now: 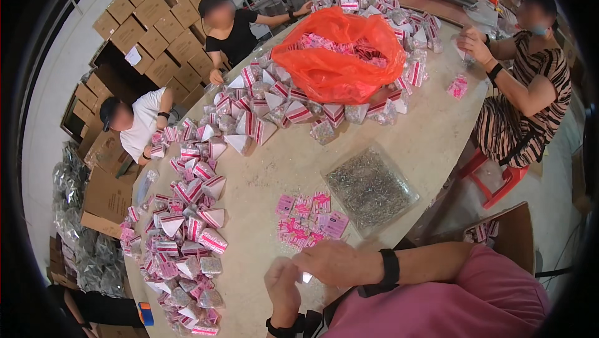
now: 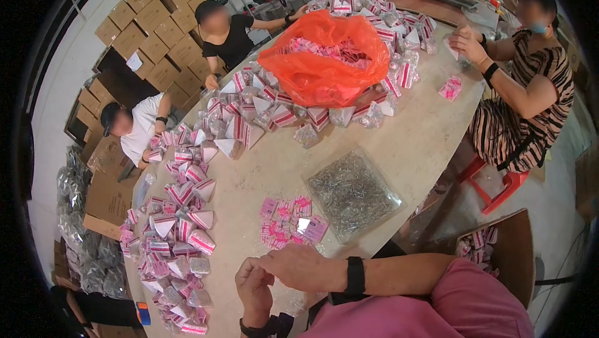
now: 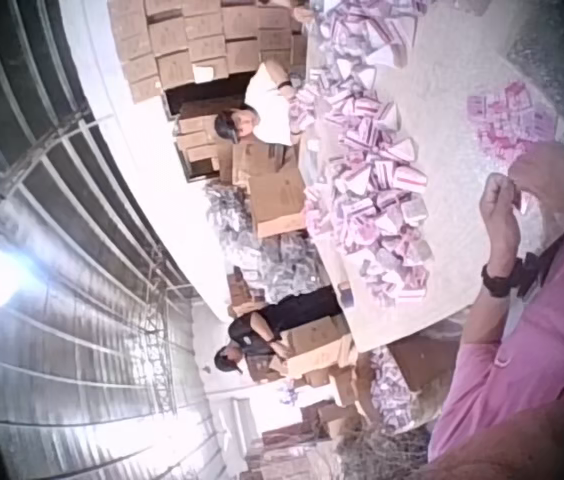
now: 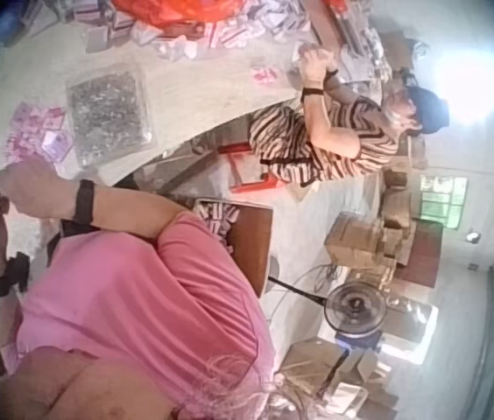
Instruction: Packing small items into pink plastic bags and placing them into triangular containers.
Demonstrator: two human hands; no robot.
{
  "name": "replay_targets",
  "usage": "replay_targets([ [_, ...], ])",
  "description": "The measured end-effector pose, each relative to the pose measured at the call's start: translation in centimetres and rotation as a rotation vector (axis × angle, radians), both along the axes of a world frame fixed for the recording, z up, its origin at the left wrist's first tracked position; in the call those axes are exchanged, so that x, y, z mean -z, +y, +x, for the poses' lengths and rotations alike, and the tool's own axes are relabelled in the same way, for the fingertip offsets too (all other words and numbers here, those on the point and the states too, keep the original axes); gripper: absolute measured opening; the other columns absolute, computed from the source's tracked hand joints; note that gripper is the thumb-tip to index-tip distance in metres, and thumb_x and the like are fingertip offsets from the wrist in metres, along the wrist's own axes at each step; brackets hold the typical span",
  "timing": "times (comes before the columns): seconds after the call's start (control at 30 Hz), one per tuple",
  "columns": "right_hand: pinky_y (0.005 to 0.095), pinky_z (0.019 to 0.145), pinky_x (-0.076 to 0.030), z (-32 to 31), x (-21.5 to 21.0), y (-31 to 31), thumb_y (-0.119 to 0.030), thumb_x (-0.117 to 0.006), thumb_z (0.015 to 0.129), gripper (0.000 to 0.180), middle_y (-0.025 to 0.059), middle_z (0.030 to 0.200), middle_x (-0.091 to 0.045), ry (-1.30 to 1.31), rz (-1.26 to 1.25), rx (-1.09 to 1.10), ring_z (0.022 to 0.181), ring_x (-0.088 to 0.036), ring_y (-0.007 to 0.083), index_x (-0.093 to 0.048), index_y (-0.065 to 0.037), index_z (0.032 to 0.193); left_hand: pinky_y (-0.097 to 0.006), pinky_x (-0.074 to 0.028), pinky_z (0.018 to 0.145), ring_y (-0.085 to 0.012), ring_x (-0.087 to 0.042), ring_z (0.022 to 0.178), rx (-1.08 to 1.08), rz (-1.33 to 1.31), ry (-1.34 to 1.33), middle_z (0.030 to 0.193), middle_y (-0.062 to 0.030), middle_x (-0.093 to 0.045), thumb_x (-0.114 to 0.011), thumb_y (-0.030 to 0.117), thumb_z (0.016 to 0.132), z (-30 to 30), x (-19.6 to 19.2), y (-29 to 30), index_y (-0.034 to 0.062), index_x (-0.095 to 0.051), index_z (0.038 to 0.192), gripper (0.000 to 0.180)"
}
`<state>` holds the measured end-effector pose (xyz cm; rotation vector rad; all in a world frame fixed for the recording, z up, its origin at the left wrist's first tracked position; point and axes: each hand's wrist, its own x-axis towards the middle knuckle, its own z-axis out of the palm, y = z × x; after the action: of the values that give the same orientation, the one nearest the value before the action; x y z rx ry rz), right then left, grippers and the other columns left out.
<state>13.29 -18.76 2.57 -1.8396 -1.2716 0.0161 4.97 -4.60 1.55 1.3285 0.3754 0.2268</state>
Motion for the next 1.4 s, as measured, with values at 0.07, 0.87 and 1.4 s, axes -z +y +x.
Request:
replay_targets([
  [0.07, 0.0405, 0.057, -0.047, 0.4, 0.0, -0.3, -0.012, -0.052, 0.080, 0.009, 0.0114, 0.073, -0.058, 0.013, -0.044, -0.007, 0.066, -0.060, 0.0300, -0.055, -0.005, 0.086, -0.022, -0.036, 0.057, -0.0096, -0.047, 0.060, 0.054, 0.102, 0.009, 0.066, -0.0016, -0.051, -0.050, 0.004, 0.083, 0.5, 0.1, 0.2, 0.0028, -0.052, 0.071, 0.013],
  [0.87, 0.0204, 0.051, -0.043, 9.6, 2.2, -12.9, -0.015, -0.060, 0.087, 0.018, 0.0008, 0.070, -0.059, 1.327, 0.128, 0.218, 0.058, -0.051, 0.0046, -0.064, -0.002, 0.098, -0.045, -0.048, 0.081, -0.0340, -0.049, 0.110, 0.480, 1.939, -0.289, 0.131, -0.0178, -0.043, -0.054, -0.004, 0.071, 34.9, 4.8, -3.0, 0.0105, -0.045, 0.126, 0.057],
  [1.4, 0.0199, 0.054, -0.045, 9.7, 2.4, -11.9, -0.019, -0.058, 0.088, 0.020, -0.0010, 0.073, -0.060, 1.278, 0.043, 0.122, 0.060, -0.053, 0.0044, -0.064, -0.004, 0.101, -0.038, -0.048, 0.068, -0.0299, -0.056, 0.084, 0.104, 1.340, -0.230, 0.095, -0.0149, -0.053, -0.073, 0.011, 0.070, 27.8, 3.0, 3.9, 0.0005, -0.047, 0.103, 0.043],
])
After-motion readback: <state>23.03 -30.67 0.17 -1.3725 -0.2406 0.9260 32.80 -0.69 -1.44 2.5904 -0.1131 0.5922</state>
